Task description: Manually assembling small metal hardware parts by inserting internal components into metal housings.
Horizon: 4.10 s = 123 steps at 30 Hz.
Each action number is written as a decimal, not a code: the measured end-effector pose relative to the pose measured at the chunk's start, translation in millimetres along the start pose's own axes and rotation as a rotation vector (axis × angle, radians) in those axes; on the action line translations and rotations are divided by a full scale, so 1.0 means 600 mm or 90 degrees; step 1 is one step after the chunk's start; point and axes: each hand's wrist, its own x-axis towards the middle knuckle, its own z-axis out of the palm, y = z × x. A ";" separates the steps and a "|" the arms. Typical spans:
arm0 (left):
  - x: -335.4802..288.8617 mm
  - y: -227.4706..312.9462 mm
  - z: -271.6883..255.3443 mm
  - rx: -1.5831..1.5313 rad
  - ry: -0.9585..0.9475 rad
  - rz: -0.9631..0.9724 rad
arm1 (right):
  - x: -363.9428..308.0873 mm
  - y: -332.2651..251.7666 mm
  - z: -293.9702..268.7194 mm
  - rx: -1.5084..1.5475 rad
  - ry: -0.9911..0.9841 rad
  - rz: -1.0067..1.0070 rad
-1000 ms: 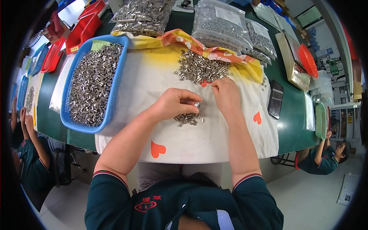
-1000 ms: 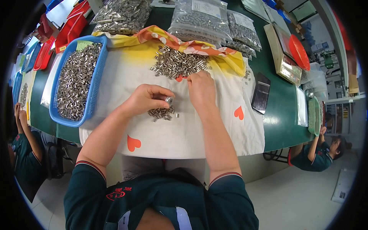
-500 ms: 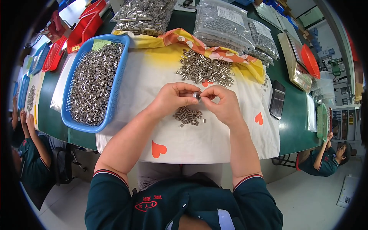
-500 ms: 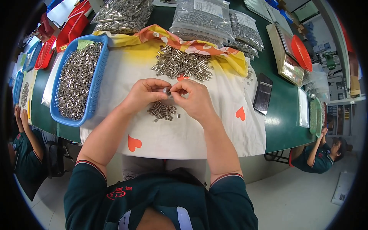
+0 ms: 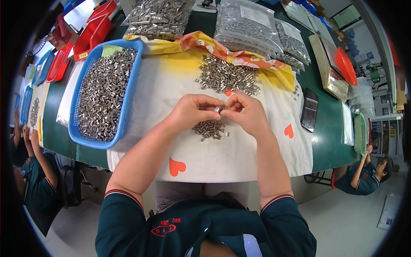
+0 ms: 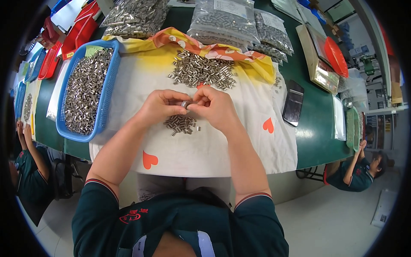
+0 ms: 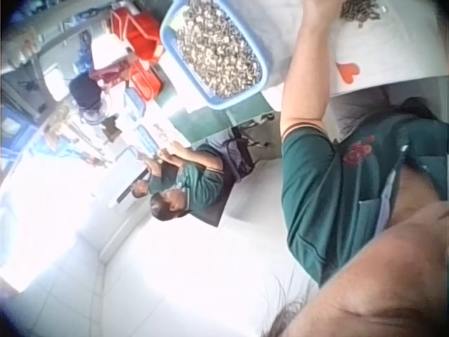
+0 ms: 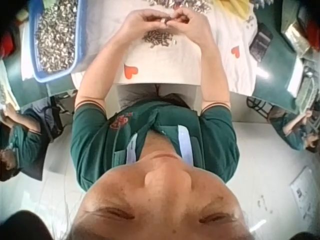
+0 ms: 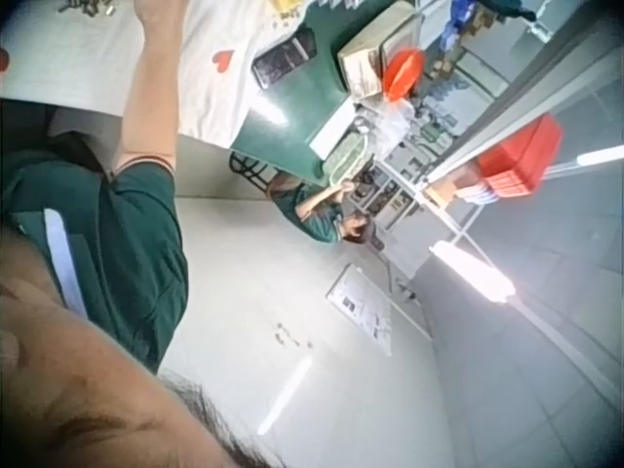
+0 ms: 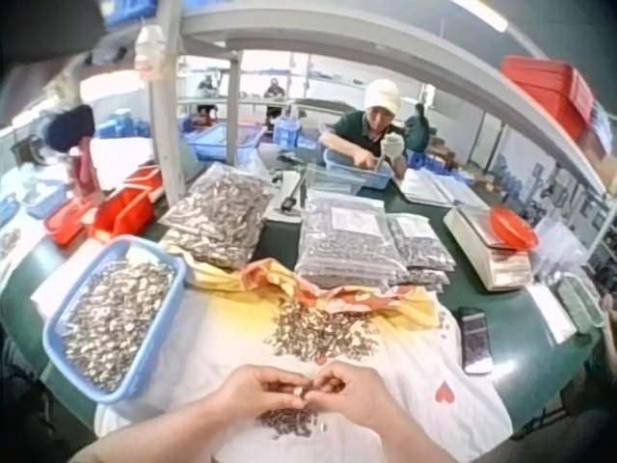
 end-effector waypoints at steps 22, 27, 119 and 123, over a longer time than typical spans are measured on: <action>-0.014 0.009 0.017 0.261 -0.092 0.108 | 0.132 0.058 0.014 -0.444 0.249 -0.231; -0.016 0.004 0.023 0.291 -0.118 0.147 | 0.106 0.068 -0.001 -0.420 0.296 -0.226; -0.057 -0.027 0.031 0.084 0.148 0.072 | -0.214 0.117 0.009 -0.096 0.439 -0.090; -0.038 0.005 0.029 0.077 0.131 0.024 | -0.212 0.120 0.002 -0.038 0.434 -0.072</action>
